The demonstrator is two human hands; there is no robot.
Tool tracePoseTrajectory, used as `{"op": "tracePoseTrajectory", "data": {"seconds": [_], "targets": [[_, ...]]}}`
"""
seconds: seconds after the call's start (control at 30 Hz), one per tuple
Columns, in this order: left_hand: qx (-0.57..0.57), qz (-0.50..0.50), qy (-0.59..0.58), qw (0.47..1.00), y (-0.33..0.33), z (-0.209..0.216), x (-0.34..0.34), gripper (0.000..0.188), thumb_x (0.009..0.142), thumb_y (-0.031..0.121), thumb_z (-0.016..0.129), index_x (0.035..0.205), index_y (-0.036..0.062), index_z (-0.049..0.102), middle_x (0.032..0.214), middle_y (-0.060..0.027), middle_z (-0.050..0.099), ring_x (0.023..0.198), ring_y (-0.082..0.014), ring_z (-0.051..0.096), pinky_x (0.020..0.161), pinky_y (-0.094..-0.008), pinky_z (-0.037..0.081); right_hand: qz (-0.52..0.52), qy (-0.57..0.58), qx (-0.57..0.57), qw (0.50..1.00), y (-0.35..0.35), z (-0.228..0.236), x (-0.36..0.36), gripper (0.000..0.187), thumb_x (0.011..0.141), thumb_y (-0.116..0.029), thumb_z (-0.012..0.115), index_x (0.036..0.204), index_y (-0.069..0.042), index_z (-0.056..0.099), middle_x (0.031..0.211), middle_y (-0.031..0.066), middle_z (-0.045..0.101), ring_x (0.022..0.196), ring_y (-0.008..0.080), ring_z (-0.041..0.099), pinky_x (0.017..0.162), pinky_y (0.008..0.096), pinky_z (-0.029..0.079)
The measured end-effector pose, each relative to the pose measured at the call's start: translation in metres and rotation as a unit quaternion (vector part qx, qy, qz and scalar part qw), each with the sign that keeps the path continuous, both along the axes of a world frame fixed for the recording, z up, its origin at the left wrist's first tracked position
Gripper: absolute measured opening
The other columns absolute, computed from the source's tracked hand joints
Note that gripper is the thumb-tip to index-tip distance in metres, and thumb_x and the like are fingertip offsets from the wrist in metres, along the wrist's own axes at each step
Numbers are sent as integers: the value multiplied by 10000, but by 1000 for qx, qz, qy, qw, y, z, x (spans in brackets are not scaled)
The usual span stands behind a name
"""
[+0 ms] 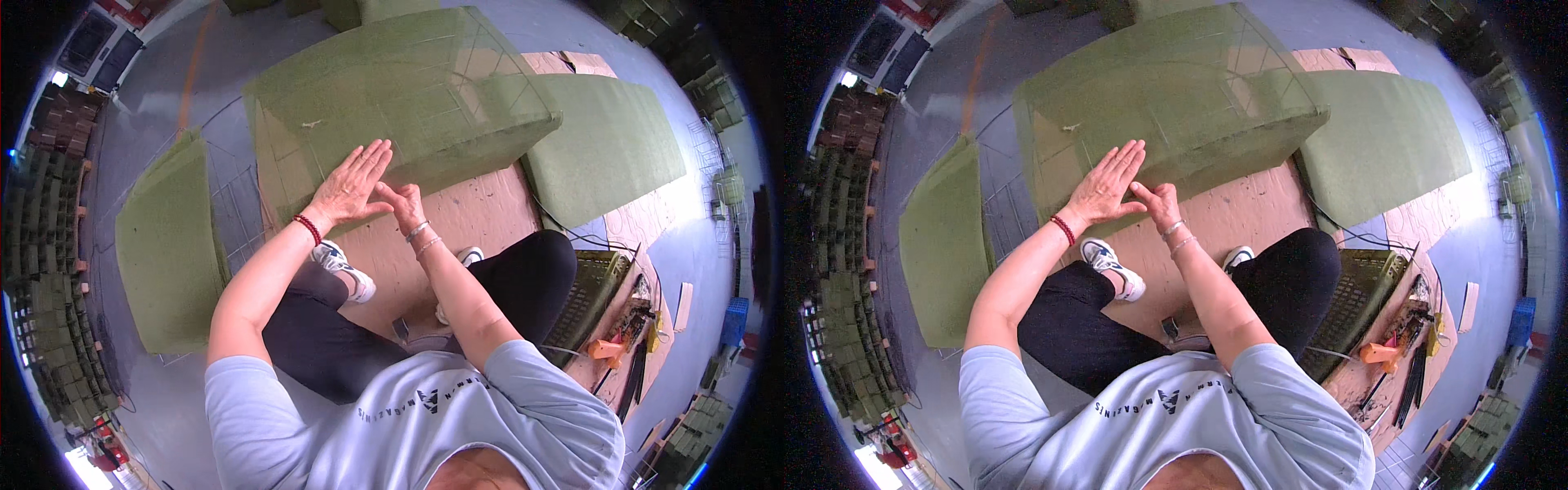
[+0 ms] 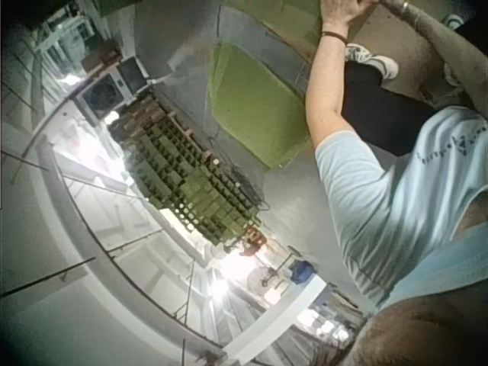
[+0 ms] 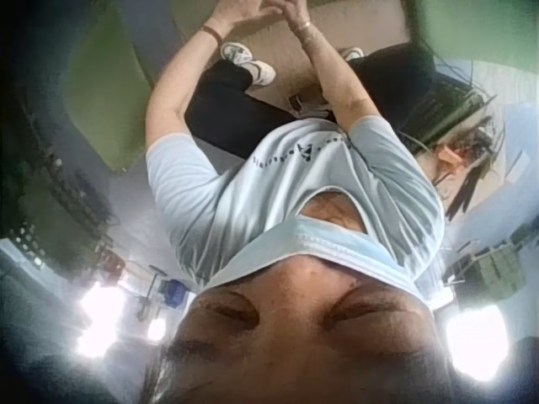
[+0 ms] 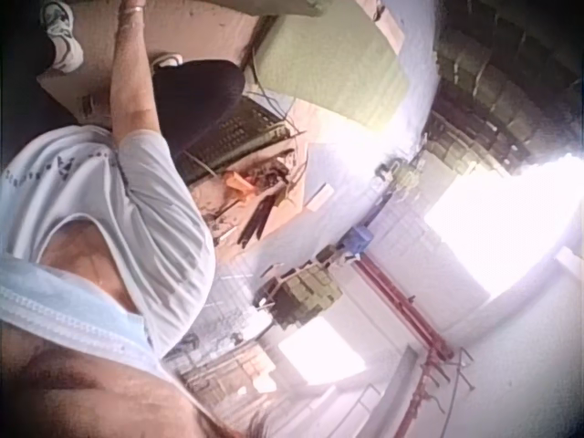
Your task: Assemble metal mesh bins by attaching foam padding using a hot glue gun.
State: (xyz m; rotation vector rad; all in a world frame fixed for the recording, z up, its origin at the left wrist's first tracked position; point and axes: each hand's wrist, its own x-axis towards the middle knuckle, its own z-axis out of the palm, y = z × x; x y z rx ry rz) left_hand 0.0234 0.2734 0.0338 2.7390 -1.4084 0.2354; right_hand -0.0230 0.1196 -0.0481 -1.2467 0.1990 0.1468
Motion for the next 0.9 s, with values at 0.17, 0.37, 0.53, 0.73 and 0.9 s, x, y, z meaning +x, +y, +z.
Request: {"op": "tracePoseTrajectory", "data": {"seconds": [0.17,0.37,0.53,0.73,0.9], "targets": [[-7,10,17,1000,2,-1,-1,1078,777,773,388,1487,4,129,1553,-153,160,1434,-291,170,1172,-426,163,-18,-3,28,999,-21,14,-5,229,825,-195,732,914,14,703,834,11,669,735,77,554,653,274,442],[0,7,12,1000,2,-1,0,1070,780,766,390,1487,5,132,1550,-154,170,1432,-293,178,1170,-429,164,-48,-33,39,998,-18,23,-8,184,835,-154,718,904,16,701,820,22,684,721,93,575,665,255,451],[4,6,8,1000,1,2,0,1062,784,760,390,1484,1,141,1548,-157,177,1431,-292,181,1168,-432,170,-47,-31,7,998,-18,10,-6,184,840,-151,713,885,27,700,793,25,682,694,97,580,650,256,454],[2,9,5,1000,-2,2,-3,1056,792,755,388,1479,-13,153,1547,-160,181,1432,-294,179,1167,-430,173,-52,-9,-15,999,-16,-6,9,181,830,-159,725,859,18,709,771,18,679,673,91,572,616,258,451],[-18,7,-1,1000,-21,-2,0,1060,795,759,371,1476,-23,151,1547,-175,165,1437,-295,159,1173,-422,157,-27,-3,14,1000,-16,3,8,207,809,-217,749,784,-16,708,783,-5,667,702,78,559,653,257,441]]}}
